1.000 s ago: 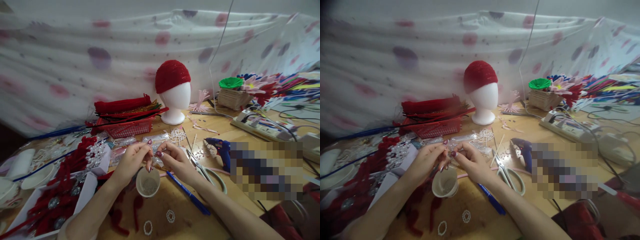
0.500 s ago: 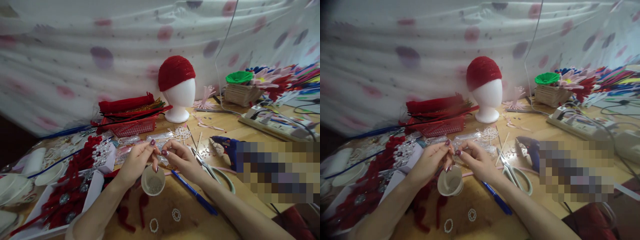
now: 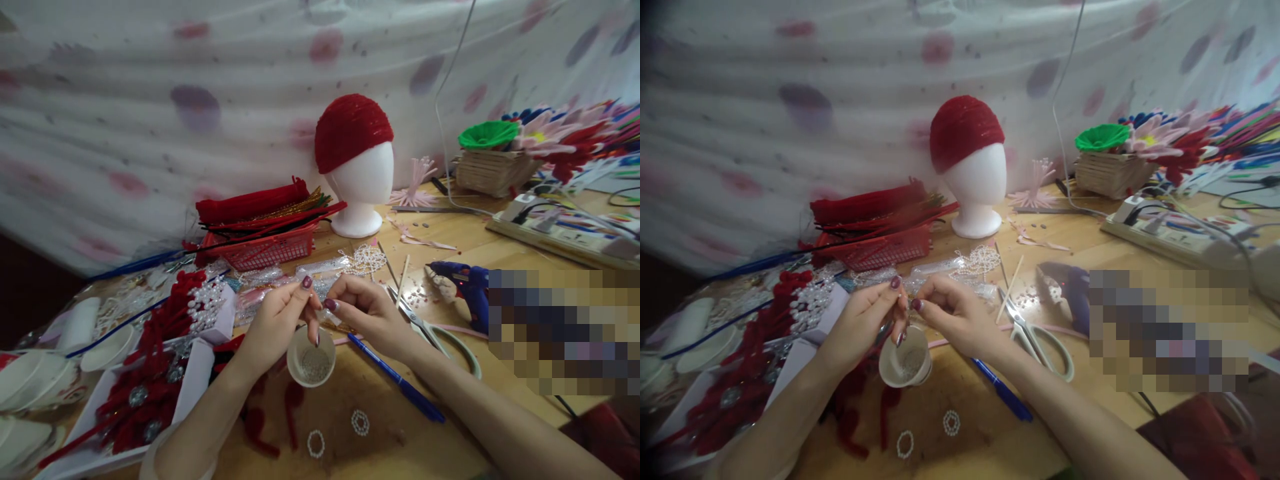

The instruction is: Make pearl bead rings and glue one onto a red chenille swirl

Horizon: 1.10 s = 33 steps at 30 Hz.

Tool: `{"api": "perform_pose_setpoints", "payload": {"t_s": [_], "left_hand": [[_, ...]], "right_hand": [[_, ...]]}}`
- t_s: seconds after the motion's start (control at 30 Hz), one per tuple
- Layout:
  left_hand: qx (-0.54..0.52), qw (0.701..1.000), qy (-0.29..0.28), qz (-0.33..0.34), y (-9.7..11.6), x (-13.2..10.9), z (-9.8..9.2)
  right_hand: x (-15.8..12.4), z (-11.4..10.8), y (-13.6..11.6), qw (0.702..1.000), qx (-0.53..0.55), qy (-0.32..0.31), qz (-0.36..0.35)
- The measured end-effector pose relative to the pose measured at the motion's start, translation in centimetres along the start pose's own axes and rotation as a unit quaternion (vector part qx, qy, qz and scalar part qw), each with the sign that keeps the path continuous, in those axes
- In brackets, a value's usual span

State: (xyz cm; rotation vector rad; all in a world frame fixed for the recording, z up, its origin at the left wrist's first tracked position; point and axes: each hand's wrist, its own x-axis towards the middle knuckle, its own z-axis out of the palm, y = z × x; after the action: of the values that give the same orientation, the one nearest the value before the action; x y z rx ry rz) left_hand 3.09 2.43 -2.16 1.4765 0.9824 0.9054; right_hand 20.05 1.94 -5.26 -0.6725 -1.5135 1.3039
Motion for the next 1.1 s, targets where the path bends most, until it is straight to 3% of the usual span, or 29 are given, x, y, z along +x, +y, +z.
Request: {"api": "perform_pose_setpoints", "payload": {"t_s": [0.57,0.83,1.1], "left_hand": [[0.062,0.998,0.023,0.009,0.47,-0.12,0.17],[0.111,0.992,0.042,0.04,0.57,-0.17,0.27],[0.133,0.989,0.051,0.051,0.74,-0.34,0.54]], "right_hand": [[-0.03,0.0,0.28,1.0,-0.014,0.011,-0.006],[0.16,0.18,-0.06,0.998,0.053,-0.023,0.016],[0.15,-0.07,0.44,0.991,0.115,-0.02,0.064]]}}
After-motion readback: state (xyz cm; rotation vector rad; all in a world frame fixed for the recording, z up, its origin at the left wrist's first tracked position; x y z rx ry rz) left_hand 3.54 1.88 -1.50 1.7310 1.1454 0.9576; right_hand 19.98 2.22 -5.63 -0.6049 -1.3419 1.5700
